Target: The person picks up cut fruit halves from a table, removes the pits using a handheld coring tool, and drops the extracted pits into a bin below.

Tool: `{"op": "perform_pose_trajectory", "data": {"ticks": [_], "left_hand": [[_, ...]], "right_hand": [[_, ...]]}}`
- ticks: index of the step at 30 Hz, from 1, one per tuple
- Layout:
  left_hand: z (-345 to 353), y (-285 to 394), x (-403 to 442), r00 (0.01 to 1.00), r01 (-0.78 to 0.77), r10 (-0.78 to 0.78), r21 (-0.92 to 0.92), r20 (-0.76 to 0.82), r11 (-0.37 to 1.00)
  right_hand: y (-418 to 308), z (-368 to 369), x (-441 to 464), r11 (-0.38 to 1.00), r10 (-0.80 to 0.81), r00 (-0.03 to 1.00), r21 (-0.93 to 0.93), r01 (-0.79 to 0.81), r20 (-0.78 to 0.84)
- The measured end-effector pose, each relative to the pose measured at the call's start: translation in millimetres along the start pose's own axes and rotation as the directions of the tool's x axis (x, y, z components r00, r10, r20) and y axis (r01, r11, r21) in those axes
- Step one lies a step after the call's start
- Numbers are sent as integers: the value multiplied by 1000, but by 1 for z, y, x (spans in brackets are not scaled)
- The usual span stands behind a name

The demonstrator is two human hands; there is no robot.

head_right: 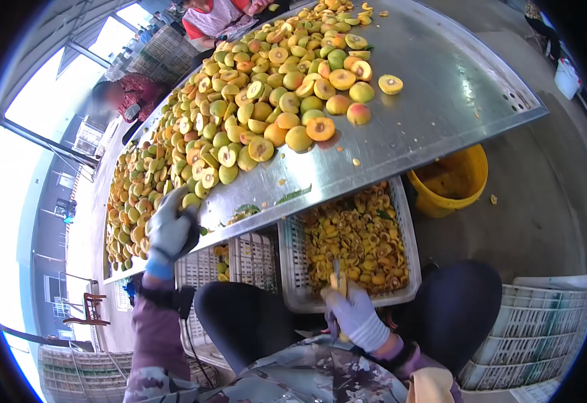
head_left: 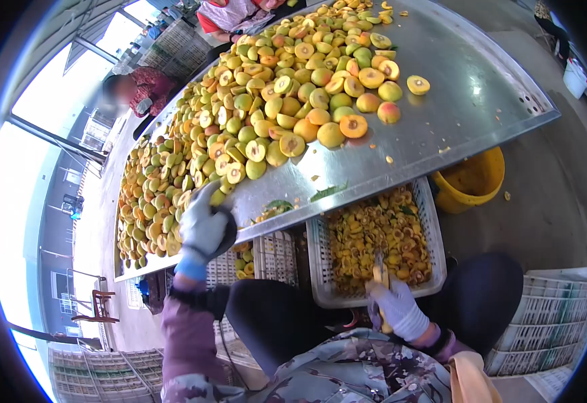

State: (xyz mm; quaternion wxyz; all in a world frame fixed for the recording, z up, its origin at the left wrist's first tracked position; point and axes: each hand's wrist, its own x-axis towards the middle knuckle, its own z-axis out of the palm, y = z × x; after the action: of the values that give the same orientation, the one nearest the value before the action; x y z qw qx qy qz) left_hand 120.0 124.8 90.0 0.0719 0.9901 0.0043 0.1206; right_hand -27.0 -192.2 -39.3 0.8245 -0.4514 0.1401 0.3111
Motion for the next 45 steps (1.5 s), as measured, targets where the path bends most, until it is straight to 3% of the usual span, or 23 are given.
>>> {"op": "perform_pose_trajectory", "data": {"ticks": [1, 2, 5, 7, 9, 11, 15, 16, 17, 19, 20, 21, 24, 28, 29, 31, 32, 35, 36, 40, 43, 45], "left_hand": [[17, 10, 26, 994, 7, 3, -97, 107, 995], [42, 15, 48, 994, -57, 68, -133, 83, 989], [105, 39, 102, 973, -13, 44, -137, 226, 990], [139, 47, 124, 965, -17, 18, -5, 262, 1000], [151, 65, 129, 980, -30, 10, 95, 198, 995], [159, 69, 134, 967, 4, -34, 119, 252, 993], [150, 64, 119, 948, -60, 78, -65, 309, 996], [141, 66, 107, 918, 27, 75, -248, 389, 968], [131, 67, 92, 881, 128, 89, -415, 465, 901], [96, 74, 58, 826, 258, 166, -624, 538, 738], [76, 84, 35, 802, 301, 255, -735, 539, 608], [64, 89, 11, 782, 347, 341, -819, 522, 457], [63, 90, -50, 761, 404, 357, -827, 541, 392], [71, 91, -113, 689, 636, 480, -771, 543, -41], [73, 95, -125, 688, 638, 482, -768, 542, -47], [78, 105, -143, 721, 656, 443, -731, 532, -189], [76, 110, -147, 744, 650, 374, -729, 553, -214], [70, 109, -150, 775, 602, 397, -766, 492, -227], [76, 107, -153, 775, 620, 398, -711, 491, -331], [82, 108, -155, 840, 523, 372, -772, 395, -360], [87, 110, -159, 858, 500, 301, -813, 417, -299], [93, 108, -162, 908, 398, 214, -901, 360, -172]], "right_hand": [[-4, 0, -2, 991, -17, 999, -132, 21, 32], [-7, 4, -2, 967, -113, 994, -232, 107, -13], [-9, -2, 4, 913, -191, 980, -377, 157, -53], [-12, -7, 10, 905, -160, 984, -410, 117, -73], [-21, -7, 10, 883, -178, 977, -458, 105, -119], [-11, -14, 18, 869, -212, 968, -478, 124, -134], [-16, -10, 15, 870, -174, 979, -482, 101, -109], [-19, -8, 13, 854, -175, 980, -510, 105, -91], [-18, -6, 11, 854, -175, 980, -510, 104, -92], [-12, -2, 8, 627, -474, 880, -714, 312, -32], [-6, -1, 6, 538, -508, 861, -789, 296, -23], [-7, 4, 3, 539, -501, 865, -790, 293, -21], [-6, 18, -1, 222, -719, 679, -878, 424, 146], [4, 27, -6, 117, -617, 756, -925, 362, 218], [11, 29, -7, 114, -613, 760, -927, 356, 216], [20, 29, -7, 73, -567, 796, -950, 304, 211], [21, 29, -9, 76, -533, 825, -961, 266, 186], [17, 35, -15, 87, -506, 839, -956, 280, 199], [20, 37, -16, 93, -532, 820, -948, 305, 212], [27, 41, -14, 76, -573, 792, -949, 307, 210], [29, 42, -16, 75, -577, 788, -948, 310, 212], [28, 45, -17, 68, -523, 832, -964, 258, 186]]}}
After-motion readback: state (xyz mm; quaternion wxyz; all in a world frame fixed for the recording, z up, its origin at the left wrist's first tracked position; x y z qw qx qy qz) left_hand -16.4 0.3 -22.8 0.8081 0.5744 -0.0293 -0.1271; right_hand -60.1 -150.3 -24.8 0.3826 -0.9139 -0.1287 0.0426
